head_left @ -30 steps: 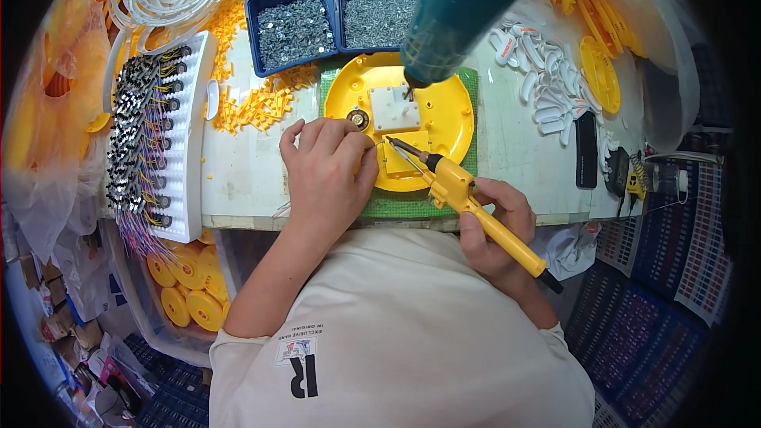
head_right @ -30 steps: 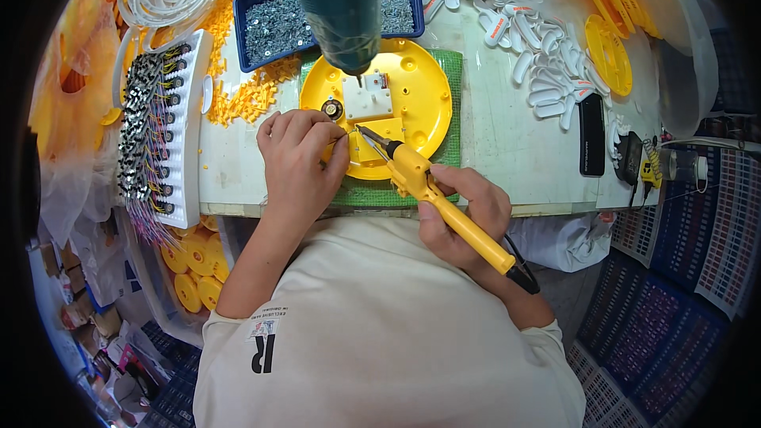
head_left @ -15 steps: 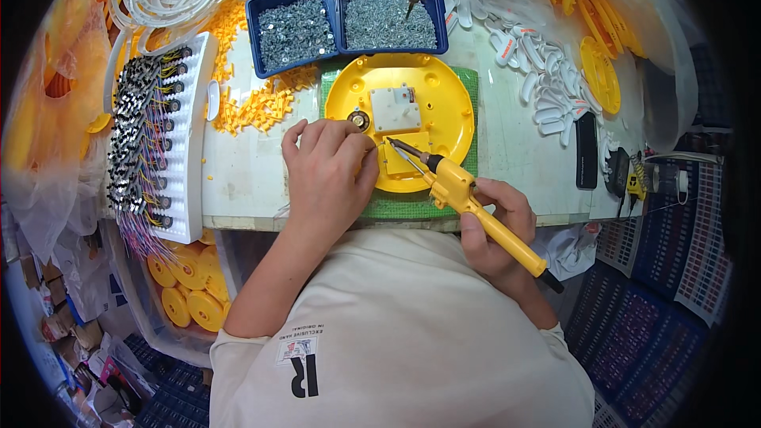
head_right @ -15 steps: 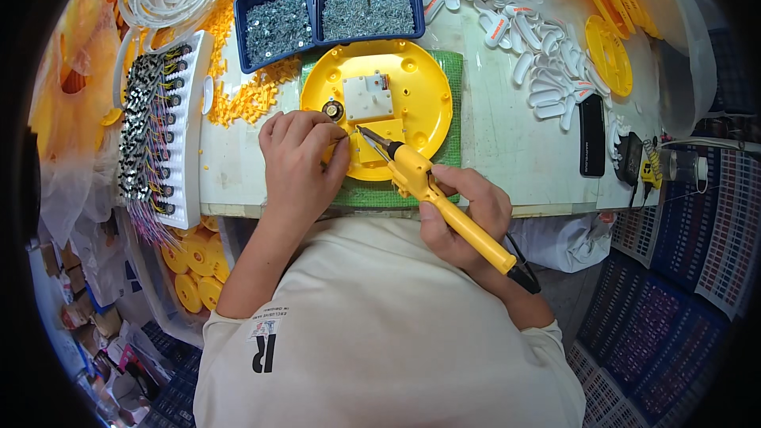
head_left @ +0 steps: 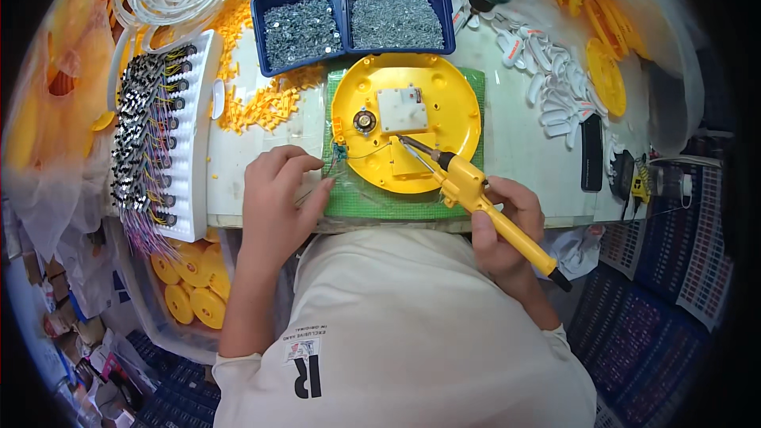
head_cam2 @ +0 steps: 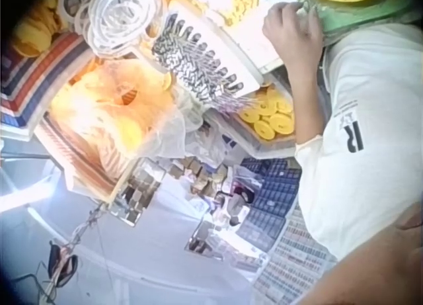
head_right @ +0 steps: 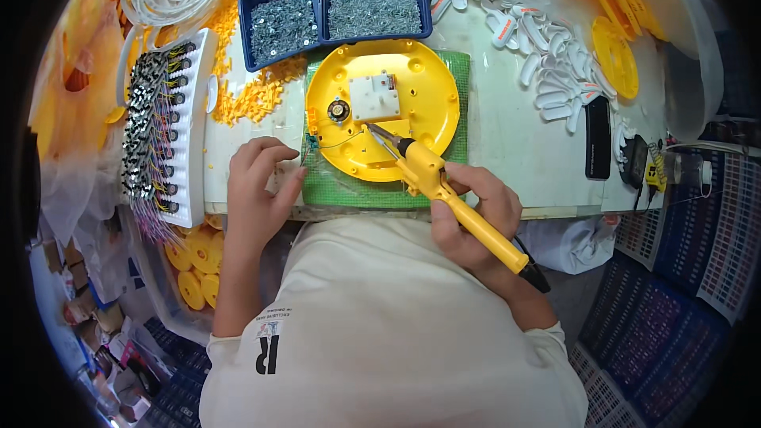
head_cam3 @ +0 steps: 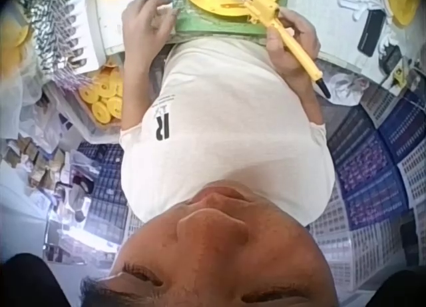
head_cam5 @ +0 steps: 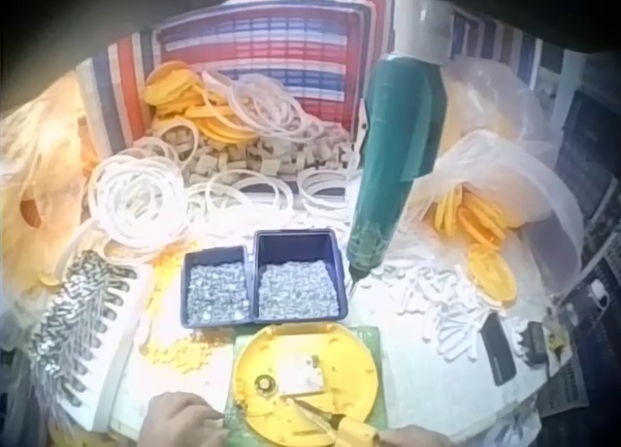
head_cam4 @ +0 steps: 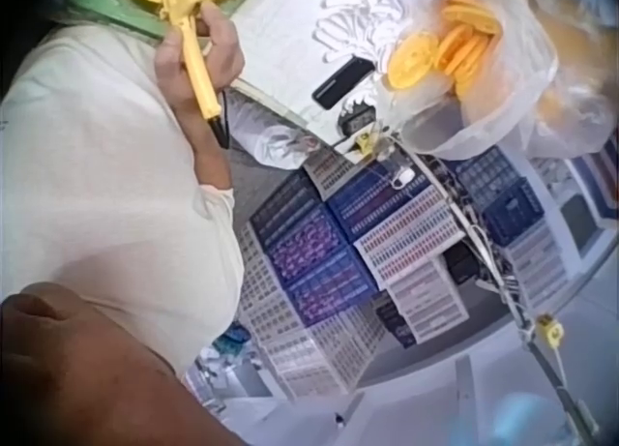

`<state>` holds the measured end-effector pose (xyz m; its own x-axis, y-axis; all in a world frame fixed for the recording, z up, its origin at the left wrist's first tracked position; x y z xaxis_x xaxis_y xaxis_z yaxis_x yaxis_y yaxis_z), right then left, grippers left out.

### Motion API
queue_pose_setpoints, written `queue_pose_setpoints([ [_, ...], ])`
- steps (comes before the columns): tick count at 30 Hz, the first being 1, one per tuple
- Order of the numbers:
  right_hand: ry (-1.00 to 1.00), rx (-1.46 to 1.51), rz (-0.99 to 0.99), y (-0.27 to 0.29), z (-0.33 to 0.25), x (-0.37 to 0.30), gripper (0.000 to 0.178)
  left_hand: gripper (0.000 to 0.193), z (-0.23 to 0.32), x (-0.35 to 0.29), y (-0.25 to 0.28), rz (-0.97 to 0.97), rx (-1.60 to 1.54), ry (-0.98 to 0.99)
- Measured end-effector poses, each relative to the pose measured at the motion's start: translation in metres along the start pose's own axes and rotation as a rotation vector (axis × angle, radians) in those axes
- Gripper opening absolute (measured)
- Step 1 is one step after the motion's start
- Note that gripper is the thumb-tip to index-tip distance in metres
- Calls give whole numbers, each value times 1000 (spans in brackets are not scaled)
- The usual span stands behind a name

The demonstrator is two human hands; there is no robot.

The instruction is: Assemble small components into yellow plastic toy parts at a factory workbench.

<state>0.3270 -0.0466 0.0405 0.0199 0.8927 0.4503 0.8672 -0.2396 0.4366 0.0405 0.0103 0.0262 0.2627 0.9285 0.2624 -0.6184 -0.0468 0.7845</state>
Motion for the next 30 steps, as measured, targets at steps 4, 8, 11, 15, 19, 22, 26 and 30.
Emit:
queue_pose_setpoints([
  [4,-86,40,-124,2,7,-12,45,18,5,2,-3,32,54,-47],
  [8,-116,13,-86,11,14,-18,46,17,3,5,15,111,91,-74],
  [11,-37,-50,-54,24,13,-16,45,17,-1,5,30,51,165,-115],
  [15,-203,76,114,50,28,-16,38,16,-13,-2,55,-41,195,-75],
  [19,-325,154,277,67,37,-13,34,12,-25,-3,80,50,30,32],
  [22,-354,186,318,74,41,-17,33,12,-25,1,76,77,-65,24],
  [26,-346,210,324,75,41,-21,33,11,-37,11,57,171,-641,93],
  [30,-361,218,284,73,40,-23,32,9,-2,31,20,65,-1061,141],
])
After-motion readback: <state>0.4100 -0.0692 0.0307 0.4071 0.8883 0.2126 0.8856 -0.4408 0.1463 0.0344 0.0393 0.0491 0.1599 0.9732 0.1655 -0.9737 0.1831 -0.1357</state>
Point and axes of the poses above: each hand's wrist, its own x-axis towards the middle knuckle, its own y-axis out of the back of the hand, z = x × y, the point moved 8 cm from there along x, towards the middle knuckle, and after that the axes turned 2 degrees about -y, right-handed, at the moved point
